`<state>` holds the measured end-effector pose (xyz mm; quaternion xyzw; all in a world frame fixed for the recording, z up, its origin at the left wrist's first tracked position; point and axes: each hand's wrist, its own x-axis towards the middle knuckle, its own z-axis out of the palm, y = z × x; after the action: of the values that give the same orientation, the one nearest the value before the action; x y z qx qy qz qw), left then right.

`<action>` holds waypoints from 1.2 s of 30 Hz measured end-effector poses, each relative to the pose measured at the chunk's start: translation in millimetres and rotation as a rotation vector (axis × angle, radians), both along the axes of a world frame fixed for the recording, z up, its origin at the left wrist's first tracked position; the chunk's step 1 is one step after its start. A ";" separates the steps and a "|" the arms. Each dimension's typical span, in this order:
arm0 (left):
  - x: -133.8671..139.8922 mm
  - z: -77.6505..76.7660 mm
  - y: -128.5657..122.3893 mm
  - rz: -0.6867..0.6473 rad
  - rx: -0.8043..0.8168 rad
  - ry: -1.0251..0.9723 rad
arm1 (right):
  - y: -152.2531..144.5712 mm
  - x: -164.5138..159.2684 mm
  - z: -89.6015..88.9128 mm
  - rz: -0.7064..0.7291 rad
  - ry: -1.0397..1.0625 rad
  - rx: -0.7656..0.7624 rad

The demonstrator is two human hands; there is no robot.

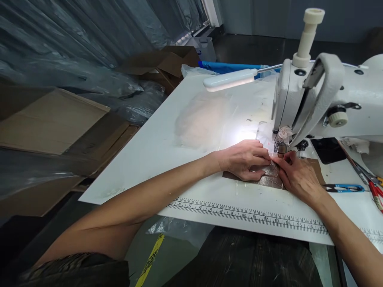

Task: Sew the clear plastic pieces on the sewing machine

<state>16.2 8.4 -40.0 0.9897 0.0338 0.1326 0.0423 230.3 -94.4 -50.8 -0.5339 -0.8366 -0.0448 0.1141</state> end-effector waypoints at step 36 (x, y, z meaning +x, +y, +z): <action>-0.4 3.3 1.9 0.184 0.112 0.118 | 2.9 -8.4 11.6 -0.148 0.018 -0.083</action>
<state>15.8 10.3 -36.7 0.9893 0.1195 0.0791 -0.0276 221.9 -91.5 -39.2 -0.5988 -0.7950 -0.0139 0.0957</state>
